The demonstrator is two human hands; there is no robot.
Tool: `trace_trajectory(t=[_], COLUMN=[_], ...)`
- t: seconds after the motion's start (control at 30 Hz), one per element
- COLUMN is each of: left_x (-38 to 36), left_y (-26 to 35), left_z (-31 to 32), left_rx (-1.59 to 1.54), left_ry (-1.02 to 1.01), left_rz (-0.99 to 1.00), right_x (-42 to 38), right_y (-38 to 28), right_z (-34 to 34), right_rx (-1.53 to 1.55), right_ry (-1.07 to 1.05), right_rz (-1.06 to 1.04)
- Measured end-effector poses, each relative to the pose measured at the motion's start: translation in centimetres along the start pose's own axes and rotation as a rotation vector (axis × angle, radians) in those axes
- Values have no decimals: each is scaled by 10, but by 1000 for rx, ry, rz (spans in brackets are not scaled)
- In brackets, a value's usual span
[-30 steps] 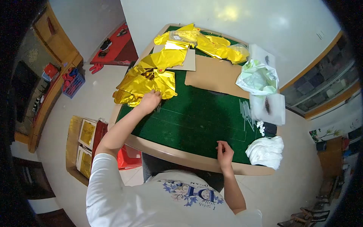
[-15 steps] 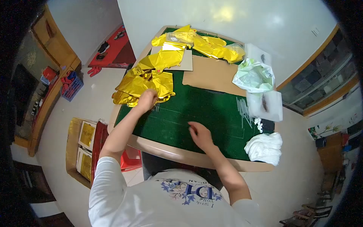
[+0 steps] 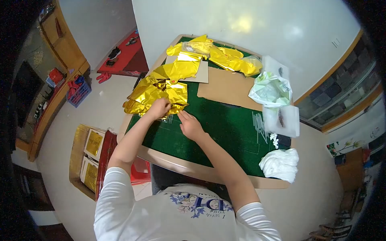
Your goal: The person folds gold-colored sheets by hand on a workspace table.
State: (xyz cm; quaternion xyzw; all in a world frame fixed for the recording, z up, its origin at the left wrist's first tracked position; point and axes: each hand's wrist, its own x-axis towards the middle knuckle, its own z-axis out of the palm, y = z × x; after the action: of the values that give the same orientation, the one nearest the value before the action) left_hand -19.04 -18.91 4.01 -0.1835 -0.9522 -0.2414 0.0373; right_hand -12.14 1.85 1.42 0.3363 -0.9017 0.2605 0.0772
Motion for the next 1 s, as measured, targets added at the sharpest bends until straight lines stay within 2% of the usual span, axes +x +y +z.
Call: trace_trajectory(t=[0.03,0.27,0.37,0.43,0.47,0.53,0.57,0.63,0.67,0.73,0.8,0.83,0.87,0.9,0.97,1.0], left_x=[3,7,14,18,20,20,20,22,23,26,28,22,27,37,29,25], left_y=[0,1,-21,-31,-36,-32,-30,-21,-16,-17,-25,-11,-29,-63,-66,-55], left_z=[-4,-5,7,13,16,13,11,-3,-11,-32,-59,-83,-86,-87,-117,-138], left_rx=[-27,-206,-428,-452,-476,-453,-430,-383,-336,-303,-147,-69,-28,-61,-229,-377], left_ry=[-58,-41,-79,-64,-46,-27,-10,55,118,193,215,211,278,292,460,445], left_rz=[-46,-174,-275,-268,-260,-229,-201,-189,-177,-152,-97,-171,-207,-172,-126,-255], right_x=[5,25,28,33,34,36,36,37,36,31,30,31,31,31,31,31], right_y=[-3,-17,-23,-26,-26,-20,-18,-13,-12,-11,-9,-9,-8,-8,-8,-9], right_z=[0,2,-3,-9,-8,-1,3,9,12,15,19,20,20,19,17,16], right_rx=[-20,-35,-18,-161,-160,-332,-332,-388,-387,-184,-219,-255,-253,-254,-253,-253], right_ry=[31,10,-9,-152,-149,19,20,-199,-199,-179,-196,-210,-207,-220,-231,-237], right_rz=[-21,5,66,149,149,-40,-39,20,22,131,145,153,157,146,140,136])
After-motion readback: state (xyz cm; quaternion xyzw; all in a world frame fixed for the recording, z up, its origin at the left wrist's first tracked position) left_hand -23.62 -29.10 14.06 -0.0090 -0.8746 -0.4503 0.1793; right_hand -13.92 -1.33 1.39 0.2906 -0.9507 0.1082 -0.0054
